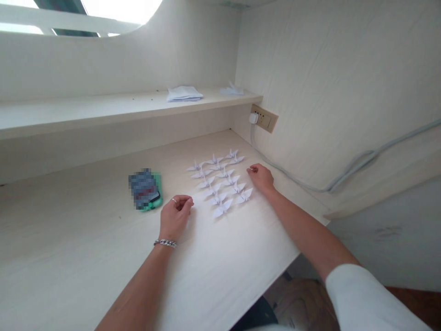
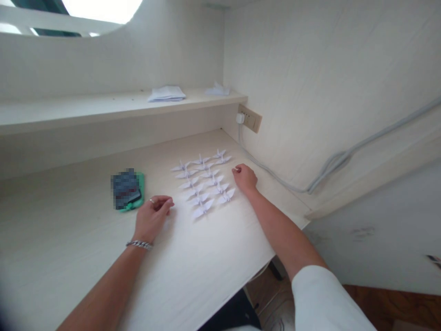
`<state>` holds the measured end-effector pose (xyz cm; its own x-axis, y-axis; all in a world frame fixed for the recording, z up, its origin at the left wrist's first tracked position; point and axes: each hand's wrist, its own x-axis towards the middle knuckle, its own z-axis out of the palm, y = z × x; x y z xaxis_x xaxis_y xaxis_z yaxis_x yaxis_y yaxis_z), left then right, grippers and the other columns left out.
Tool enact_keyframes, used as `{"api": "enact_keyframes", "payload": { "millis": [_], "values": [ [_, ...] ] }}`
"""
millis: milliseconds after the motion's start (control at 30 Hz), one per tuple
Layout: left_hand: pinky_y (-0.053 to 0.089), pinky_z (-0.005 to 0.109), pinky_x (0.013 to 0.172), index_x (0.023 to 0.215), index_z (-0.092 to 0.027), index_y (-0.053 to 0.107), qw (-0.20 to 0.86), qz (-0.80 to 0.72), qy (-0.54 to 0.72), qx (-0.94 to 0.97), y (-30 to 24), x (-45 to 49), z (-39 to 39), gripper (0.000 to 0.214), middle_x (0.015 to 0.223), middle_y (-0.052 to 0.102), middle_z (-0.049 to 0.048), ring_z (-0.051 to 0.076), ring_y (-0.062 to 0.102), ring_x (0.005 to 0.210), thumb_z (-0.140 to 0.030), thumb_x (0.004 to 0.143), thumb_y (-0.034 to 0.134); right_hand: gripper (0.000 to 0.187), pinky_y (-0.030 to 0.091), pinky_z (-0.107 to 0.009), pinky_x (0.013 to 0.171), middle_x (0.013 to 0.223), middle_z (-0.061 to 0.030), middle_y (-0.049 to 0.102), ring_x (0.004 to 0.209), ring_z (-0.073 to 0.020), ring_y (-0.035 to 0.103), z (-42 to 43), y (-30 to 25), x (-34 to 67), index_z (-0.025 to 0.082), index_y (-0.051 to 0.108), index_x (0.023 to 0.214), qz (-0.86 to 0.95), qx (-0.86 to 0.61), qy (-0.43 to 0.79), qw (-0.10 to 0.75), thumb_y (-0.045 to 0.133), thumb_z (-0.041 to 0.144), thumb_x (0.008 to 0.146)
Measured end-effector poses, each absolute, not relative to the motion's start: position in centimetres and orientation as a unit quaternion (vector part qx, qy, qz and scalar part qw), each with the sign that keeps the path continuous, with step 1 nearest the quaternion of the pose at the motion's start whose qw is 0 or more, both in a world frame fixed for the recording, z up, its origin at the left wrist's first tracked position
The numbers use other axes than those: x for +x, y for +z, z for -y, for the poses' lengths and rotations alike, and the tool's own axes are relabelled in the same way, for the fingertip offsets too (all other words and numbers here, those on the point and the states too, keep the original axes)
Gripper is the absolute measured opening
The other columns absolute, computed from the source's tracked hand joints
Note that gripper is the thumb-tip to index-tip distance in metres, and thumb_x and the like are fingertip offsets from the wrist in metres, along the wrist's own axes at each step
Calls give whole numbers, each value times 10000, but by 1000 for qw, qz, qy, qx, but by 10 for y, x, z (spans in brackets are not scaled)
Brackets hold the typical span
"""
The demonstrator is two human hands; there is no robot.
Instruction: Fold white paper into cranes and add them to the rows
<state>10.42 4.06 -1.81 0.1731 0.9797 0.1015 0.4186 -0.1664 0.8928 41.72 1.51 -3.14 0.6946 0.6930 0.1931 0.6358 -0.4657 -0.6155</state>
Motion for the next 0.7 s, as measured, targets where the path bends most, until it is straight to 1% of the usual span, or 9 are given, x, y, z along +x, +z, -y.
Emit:
{"api": "enact_keyframes", "payload": {
  "millis": [100,300,567,700],
  "values": [
    [466,252,519,810,-169,649,379,-525,371,666,-17,105,-41,226,680,705,36,143,595,528,-379,734,609,290,467,-310,781,993,-48,724,935,-214,648,-37,-31,417,237,677,1043,400,-850,45,339,594,410,827],
    [467,253,511,787,-180,652,377,-526,370,666,-15,105,-42,196,658,698,29,146,594,519,-363,730,615,297,462,-293,786,1024,-55,719,956,-207,642,-69,-30,413,231,667,1050,421,-842,44,334,591,417,831],
    [461,240,518,809,-169,652,379,-529,361,668,-18,104,-44,196,662,688,21,134,585,525,-349,747,603,253,467,-328,792,1032,-72,717,955,-231,642,-79,-31,408,228,682,1015,421,-851,37,312,538,363,857],
    [465,240,521,809,-171,650,378,-529,365,666,-19,104,-45,190,668,693,21,134,591,526,-344,749,601,237,465,-319,791,1012,-83,718,943,-222,640,-74,-27,409,214,688,977,418,-854,29,307,516,335,867]
  ]
}}
